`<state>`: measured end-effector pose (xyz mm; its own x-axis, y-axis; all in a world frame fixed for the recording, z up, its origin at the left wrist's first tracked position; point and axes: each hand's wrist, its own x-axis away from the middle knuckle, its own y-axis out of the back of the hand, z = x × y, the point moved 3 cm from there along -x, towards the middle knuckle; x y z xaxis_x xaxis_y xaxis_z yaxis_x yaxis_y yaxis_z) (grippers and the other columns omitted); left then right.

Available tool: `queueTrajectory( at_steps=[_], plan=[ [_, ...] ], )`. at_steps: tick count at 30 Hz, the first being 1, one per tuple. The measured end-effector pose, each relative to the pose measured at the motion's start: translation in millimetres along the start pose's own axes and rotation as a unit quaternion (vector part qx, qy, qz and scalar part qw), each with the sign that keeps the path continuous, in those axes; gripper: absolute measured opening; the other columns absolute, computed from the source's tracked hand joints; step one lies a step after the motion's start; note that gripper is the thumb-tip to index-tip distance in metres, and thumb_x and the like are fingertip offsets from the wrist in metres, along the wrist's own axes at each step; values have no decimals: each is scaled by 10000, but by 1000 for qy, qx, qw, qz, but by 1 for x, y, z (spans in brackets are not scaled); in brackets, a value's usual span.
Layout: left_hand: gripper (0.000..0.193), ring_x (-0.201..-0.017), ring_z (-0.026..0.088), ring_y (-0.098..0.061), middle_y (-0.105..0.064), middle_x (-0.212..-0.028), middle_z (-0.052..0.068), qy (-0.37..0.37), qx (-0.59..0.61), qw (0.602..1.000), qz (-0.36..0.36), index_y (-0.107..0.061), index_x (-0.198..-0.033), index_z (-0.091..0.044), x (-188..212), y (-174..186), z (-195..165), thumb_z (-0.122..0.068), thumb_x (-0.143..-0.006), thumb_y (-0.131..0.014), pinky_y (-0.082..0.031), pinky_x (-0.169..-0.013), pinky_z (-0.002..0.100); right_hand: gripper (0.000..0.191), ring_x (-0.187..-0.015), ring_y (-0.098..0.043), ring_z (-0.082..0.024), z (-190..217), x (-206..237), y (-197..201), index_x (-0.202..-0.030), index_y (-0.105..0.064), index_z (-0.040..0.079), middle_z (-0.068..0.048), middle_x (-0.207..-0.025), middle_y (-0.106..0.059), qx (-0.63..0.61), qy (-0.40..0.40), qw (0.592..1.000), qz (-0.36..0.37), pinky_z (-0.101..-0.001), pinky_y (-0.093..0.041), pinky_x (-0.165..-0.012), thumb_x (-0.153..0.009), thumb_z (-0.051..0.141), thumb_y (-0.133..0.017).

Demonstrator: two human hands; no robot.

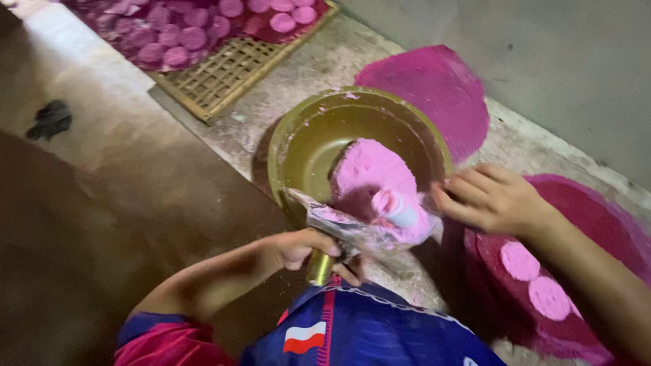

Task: The person scoops pink dough from a large bowl into a handheld extruder mold, squeezes the tool to press out round dough discs onto a round board, then transfers the finished discs by hand onto a slatted bamboo tray with other completed discs, repeating the cycle.

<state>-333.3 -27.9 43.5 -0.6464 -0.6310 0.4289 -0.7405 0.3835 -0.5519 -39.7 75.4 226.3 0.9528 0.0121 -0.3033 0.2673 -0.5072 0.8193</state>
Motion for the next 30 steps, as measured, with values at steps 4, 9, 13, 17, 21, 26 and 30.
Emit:
queueTrajectory(
  at_steps=[4, 9, 13, 17, 21, 26, 30],
  plan=[
    [152, -651, 134, -591, -614, -782, 46, -119, -37, 989, -74, -663, -1005, -14, -11, -14, 1, -111, -888, -680, -522, -605, 322, 553, -1192, -564, -297, 13, -22, 22, -1307, -668, 199, -113, -1297, -615, -95, -149, 981, -76, -450, -443, -1010, -794, 378, -767],
    [45, -678, 131, -593, -605, -794, 26, -184, -74, 977, -83, -630, -924, -48, 4, -9, -11, -64, -884, -644, -504, -622, 307, 503, -1272, -454, -310, 43, -16, 42, -1289, -742, 245, -112, -1363, -499, -158, -175, 960, -148, -430, -458, -1096, -797, 161, -809],
    [47, -707, 134, -613, -614, -790, 37, -171, -89, 978, -78, -636, -940, -45, 1, -8, -11, -59, -897, -649, -523, -651, 307, 534, -1269, -476, -274, 51, -18, 39, -1208, -792, 278, -70, -1384, -534, -110, -162, 975, -105, -404, -483, -1073, -768, -23, -824],
    [110, -744, 129, -611, -632, -874, 28, -178, -63, 979, -71, -645, -991, -49, -7, -3, -11, -40, -883, -668, -540, -663, 314, 527, -1264, -452, -330, 50, -19, 40, -1239, -767, 237, -101, -1414, -482, -183, -198, 959, -91, -437, -480, -1042, -731, 100, -771],
    [141, -758, 131, -616, -654, -914, 39, -169, -90, 977, -96, -664, -1030, -42, -14, 5, -11, -52, -892, -689, -537, -665, 310, 560, -1272, -448, -325, 52, -22, 40, -1282, -756, 225, -90, -1440, -480, -156, -178, 968, -80, -454, -480, -1053, -739, 89, -772],
    [176, -743, 123, -634, -668, -886, 30, -183, -97, 971, -118, -661, -1040, -45, -20, 14, -15, -61, -868, -693, -545, -645, 304, 674, -1292, -446, -323, 45, -35, 36, -1290, -748, 234, -97, -1420, -496, -138, -232, 961, -57, -468, -482, -1051, -692, -73, -692],
    [111, -687, 127, -620, -661, -809, 40, -243, -131, 939, -206, -687, -1006, -22, -5, 34, -26, -72, -909, -704, -500, -598, 303, 653, -1312, -463, -342, 32, -39, 16, -1394, -627, 174, -151, -1440, -452, -265, -305, 911, -81, -442, -477, -1070, -779, -41, -672]
  ],
)
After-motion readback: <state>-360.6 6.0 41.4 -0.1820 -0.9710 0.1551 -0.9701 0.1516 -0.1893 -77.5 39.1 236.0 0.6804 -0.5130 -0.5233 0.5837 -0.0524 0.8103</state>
